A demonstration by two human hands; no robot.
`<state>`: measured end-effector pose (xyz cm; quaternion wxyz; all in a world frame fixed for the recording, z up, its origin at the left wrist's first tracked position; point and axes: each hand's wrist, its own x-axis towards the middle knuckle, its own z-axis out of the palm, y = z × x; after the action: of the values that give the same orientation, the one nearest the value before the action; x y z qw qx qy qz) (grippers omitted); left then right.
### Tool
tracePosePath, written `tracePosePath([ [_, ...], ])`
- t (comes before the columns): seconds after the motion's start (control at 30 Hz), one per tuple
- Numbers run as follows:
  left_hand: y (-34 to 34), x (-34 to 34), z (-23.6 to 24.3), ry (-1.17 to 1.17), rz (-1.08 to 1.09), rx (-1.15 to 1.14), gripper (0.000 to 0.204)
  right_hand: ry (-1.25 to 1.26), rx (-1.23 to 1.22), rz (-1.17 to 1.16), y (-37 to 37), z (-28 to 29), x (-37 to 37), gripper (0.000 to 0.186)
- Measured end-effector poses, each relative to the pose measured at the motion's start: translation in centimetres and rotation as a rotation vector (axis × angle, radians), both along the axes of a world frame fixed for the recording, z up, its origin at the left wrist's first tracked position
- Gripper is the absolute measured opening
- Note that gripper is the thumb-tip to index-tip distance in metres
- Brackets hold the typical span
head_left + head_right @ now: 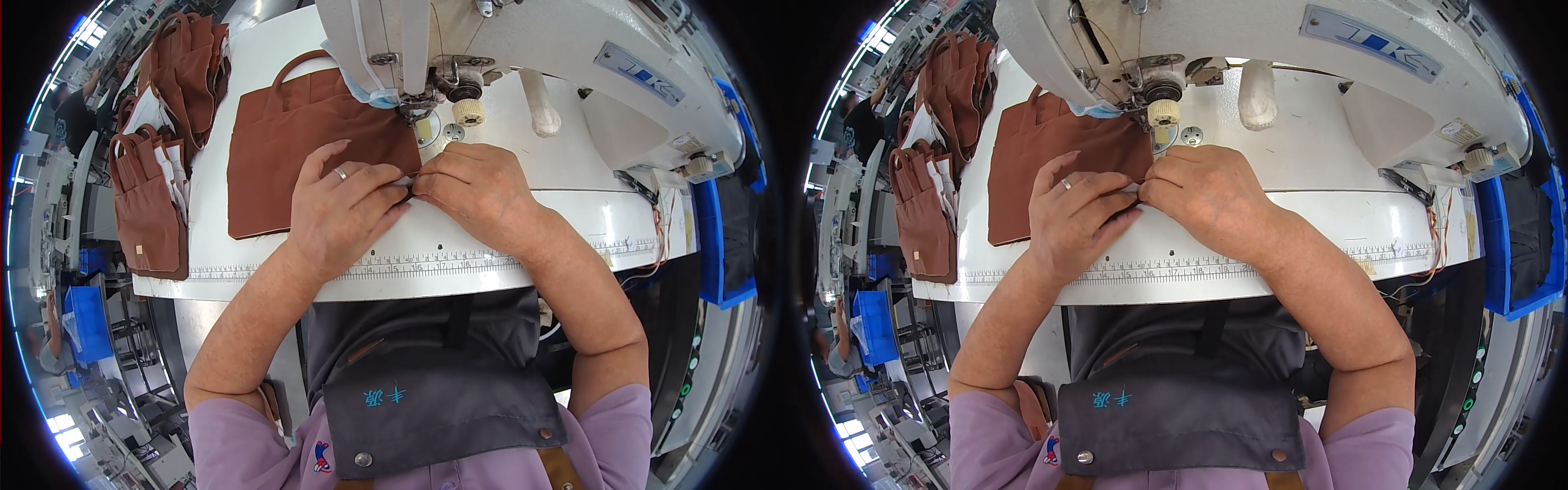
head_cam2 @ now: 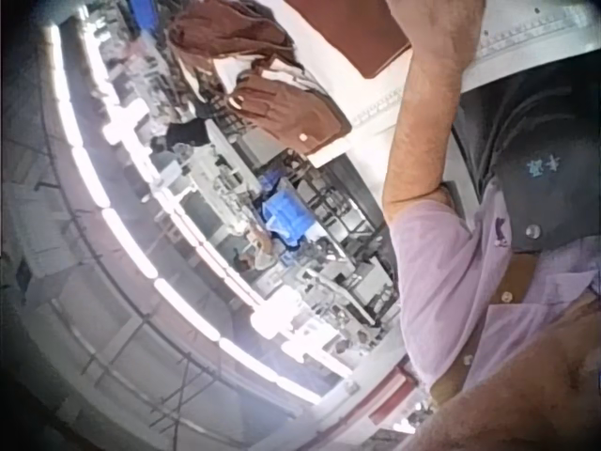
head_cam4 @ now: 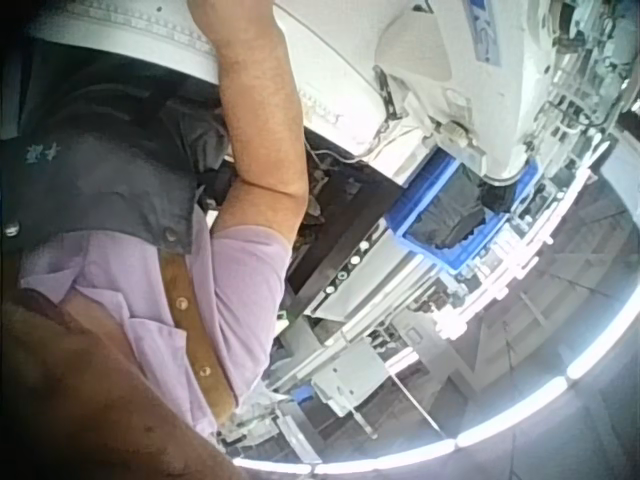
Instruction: The person sews the edges of brown tote bags using an industrial sewing machine. They guide the bag under the needle, stitch along the edges, and trim excess thread. The person repeats this process for multiple bags, stacking the finished ones to the side.
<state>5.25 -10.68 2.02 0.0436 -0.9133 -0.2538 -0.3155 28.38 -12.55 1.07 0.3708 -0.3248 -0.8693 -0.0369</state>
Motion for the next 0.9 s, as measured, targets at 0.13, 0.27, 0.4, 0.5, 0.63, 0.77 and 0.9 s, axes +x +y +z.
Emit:
tracePosePath([
  [0.13, -0.10, 0.10, -0.17, 0.002, 0.008, 0.161, 0.012, 0.005, 0.004, -0.011, 0.08, -0.07, 0.06, 0.011],
  [0.27, -0.56, 0.27, -0.36, -0.013, 0.063, 0.256, 0.014, 0.028, 0.009, -0.022, -0.01, 0.53, -0.22, 0.011],
  [0.4, -0.57, 0.06, -0.45, -0.003, 0.063, 0.265, 0.011, 0.014, 0.052, -0.027, 0.12, 0.38, -0.11, 0.011],
  [0.5, -0.35, 0.02, -0.54, -0.043, 0.042, 0.248, 0.015, 0.006, 0.060, -0.027, 0.10, 0.53, -0.03, 0.011],
  [0.63, -0.52, 0.27, 0.14, -0.091, 0.014, 0.091, 0.015, 0.026, 0.050, -0.045, -0.21, 0.78, -0.16, 0.011],
  [0.77, -0.03, -0.10, -0.37, -0.131, -0.028, -0.055, 0.013, 0.078, 0.001, -0.036, -0.40, 0.78, -0.18, 0.012],
  [0.9, 0.02, -0.18, -0.28, -0.110, -0.053, -0.010, 0.011, 0.118, -0.013, 0.008, 0.04, 0.40, -0.05, 0.012],
])
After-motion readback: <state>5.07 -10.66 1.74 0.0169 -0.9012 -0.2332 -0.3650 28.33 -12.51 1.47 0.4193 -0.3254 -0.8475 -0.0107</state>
